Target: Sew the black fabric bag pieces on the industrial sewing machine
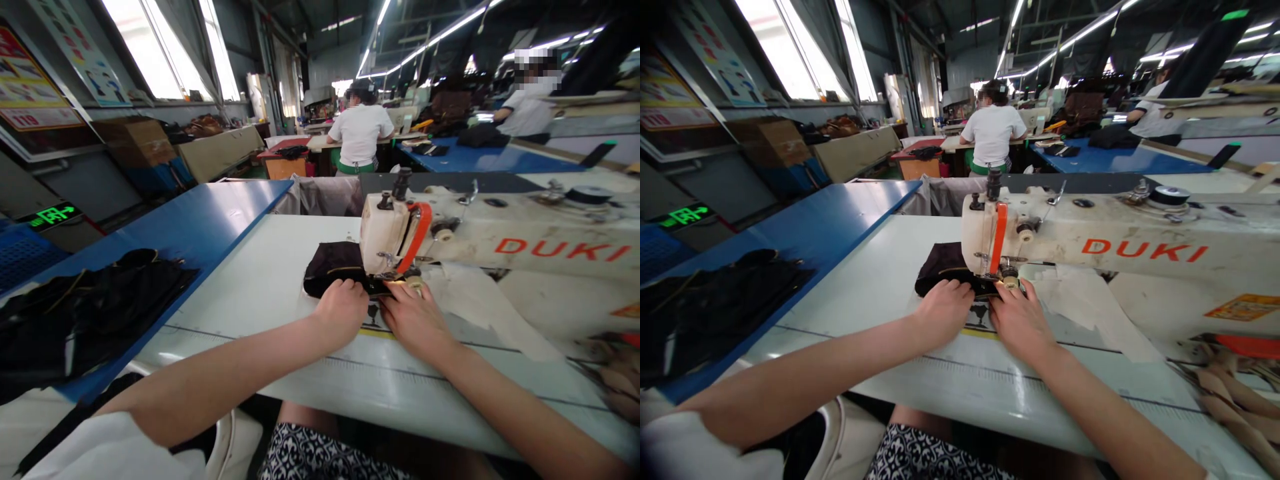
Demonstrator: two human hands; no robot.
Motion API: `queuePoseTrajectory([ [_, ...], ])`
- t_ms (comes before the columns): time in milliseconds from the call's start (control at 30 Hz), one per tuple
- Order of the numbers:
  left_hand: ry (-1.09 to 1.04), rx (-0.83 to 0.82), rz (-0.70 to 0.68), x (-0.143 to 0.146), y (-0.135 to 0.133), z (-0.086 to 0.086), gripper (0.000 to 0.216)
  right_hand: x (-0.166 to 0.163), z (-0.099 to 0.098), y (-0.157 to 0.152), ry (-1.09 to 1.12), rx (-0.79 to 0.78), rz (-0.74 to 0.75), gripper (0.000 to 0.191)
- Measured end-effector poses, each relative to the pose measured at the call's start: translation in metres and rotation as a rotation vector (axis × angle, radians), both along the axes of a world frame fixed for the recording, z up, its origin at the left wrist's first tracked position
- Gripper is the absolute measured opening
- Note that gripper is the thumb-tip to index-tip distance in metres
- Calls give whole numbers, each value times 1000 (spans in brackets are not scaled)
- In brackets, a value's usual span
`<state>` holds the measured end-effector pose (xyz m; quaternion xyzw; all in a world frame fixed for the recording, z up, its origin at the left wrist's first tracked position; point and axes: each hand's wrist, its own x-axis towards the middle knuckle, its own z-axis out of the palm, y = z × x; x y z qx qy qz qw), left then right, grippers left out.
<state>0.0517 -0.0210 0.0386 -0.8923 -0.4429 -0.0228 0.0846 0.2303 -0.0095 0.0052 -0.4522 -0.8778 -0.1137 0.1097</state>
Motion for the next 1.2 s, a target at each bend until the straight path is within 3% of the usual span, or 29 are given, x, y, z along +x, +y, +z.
queuePoseTrajectory([
  [200, -450, -137, -6, -1, 36, -28, 21, -2, 1, -2, -7, 5, -14, 25],
  [333, -643, -260, 55, -6, 45, -30, 23, -1, 1, -2, 15, 12, -9, 25],
  [567, -647, -404, 136, -7, 57, -22, 20, 5, -2, -2, 36, 47, 6, 26],
  [1200, -759, -520, 145, -11, 58, -22, 20, 3, -2, -4, 27, 36, 5, 28],
])
